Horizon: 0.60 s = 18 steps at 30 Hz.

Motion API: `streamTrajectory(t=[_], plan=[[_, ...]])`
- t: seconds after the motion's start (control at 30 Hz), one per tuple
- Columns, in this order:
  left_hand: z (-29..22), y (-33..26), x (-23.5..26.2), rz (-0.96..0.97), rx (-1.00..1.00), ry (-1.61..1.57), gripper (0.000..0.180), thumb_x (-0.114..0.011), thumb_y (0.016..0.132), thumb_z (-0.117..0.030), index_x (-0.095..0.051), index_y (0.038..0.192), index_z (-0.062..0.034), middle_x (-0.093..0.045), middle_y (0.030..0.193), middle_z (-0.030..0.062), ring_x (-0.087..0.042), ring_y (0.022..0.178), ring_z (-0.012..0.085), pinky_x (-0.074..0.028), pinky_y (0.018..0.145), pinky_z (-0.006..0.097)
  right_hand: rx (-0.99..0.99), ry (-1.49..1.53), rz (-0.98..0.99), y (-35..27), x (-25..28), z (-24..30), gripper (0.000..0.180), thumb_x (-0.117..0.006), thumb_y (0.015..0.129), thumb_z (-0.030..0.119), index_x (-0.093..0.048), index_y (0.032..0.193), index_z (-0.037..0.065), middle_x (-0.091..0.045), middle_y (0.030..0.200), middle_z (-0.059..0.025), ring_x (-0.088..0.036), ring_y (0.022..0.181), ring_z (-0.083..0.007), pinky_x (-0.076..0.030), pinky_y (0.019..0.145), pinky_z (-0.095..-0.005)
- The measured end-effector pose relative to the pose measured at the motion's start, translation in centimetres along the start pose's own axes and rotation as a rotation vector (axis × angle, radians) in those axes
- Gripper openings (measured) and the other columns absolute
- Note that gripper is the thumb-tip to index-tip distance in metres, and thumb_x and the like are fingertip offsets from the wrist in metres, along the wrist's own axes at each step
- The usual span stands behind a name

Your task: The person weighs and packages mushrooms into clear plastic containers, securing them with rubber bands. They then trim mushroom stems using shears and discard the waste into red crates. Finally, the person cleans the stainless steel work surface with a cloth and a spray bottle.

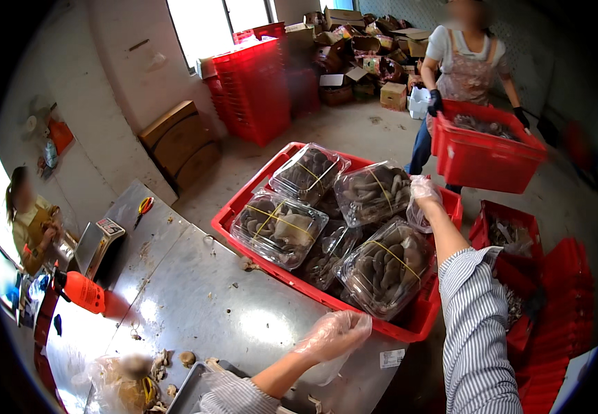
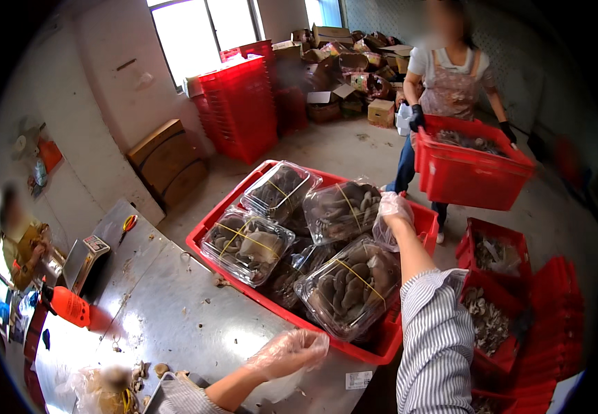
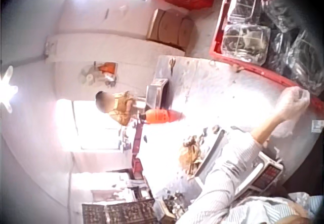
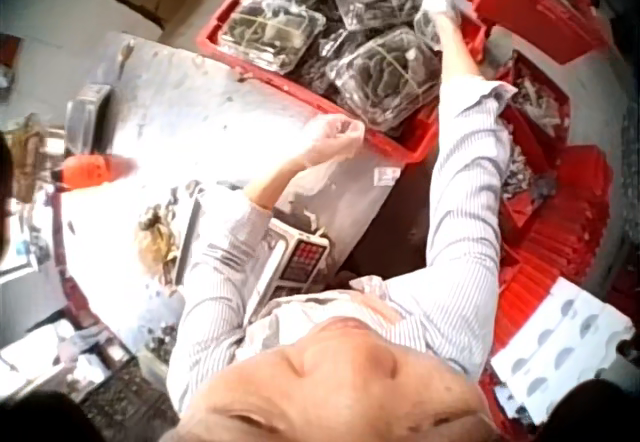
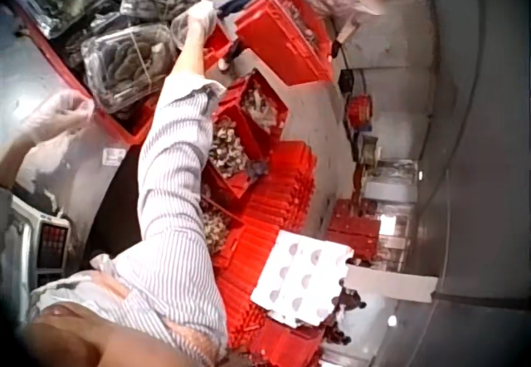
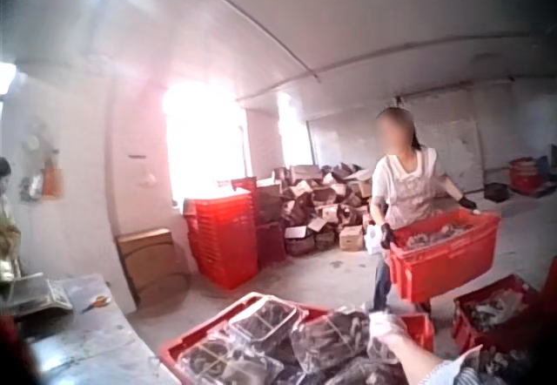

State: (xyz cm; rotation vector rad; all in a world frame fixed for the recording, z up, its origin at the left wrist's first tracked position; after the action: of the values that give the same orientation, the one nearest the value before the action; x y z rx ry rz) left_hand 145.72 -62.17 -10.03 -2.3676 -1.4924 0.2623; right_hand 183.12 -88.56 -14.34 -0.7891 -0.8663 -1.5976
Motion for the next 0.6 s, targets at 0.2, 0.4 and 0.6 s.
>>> streamTrajectory(t=[0.2,0.4,0.6], plan=[[-8.7,-16.2,0.7,-0.264,-0.304,0.884,0.032,-0.062,0.096,-0.028,-0.057,0.075,-0.0041,-0.059,0.068,0.0204,-0.060,0.064,0.0375,-0.049,0.059,0.044,-0.047,-0.063,-0.168,-7.2,2.0,7.8,0.040,-0.042,0.099,0.040,-0.066,0.109,0.011,-0.068,0.103,-0.0230,-0.065,0.101,-0.0446,-0.051,0.086,-0.0519],[-6.0,-35.4,1.1,-0.630,-0.257,0.733,0.044,-0.065,0.096,-0.037,-0.057,0.068,-0.0043,-0.053,0.059,0.0158,-0.054,0.054,0.0344,-0.042,0.053,0.048,0.454,1.101,0.204,-15.2,7.3,9.8,0.032,-0.050,0.106,0.025,-0.064,0.127,0.005,-0.067,0.114,-0.0056,-0.062,0.102,-0.0127,-0.050,0.089,-0.0294],[6.8,-52.1,-6.9,-0.875,0.085,0.384,0.028,-0.065,0.098,-0.029,-0.072,0.087,-0.0037,-0.069,0.072,0.0103,-0.064,0.067,0.0270,-0.050,0.064,0.040,0.752,0.726,1.036,-49.7,10.8,27.1,0.020,-0.057,0.101,0.019,-0.066,0.104,0.001,-0.064,0.089,-0.0031,-0.060,0.079,-0.0108,-0.048,0.072,-0.0258]])
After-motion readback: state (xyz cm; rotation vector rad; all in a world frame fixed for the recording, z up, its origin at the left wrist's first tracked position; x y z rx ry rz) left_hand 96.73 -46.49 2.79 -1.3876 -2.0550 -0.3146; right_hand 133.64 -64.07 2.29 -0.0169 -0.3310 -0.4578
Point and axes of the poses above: each hand's wrist, its own y-axis towards the middle knuckle, its own x-axis out of the back of the hand, z = x × y, the point moved 4 cm from there along y, towards the middle knuckle
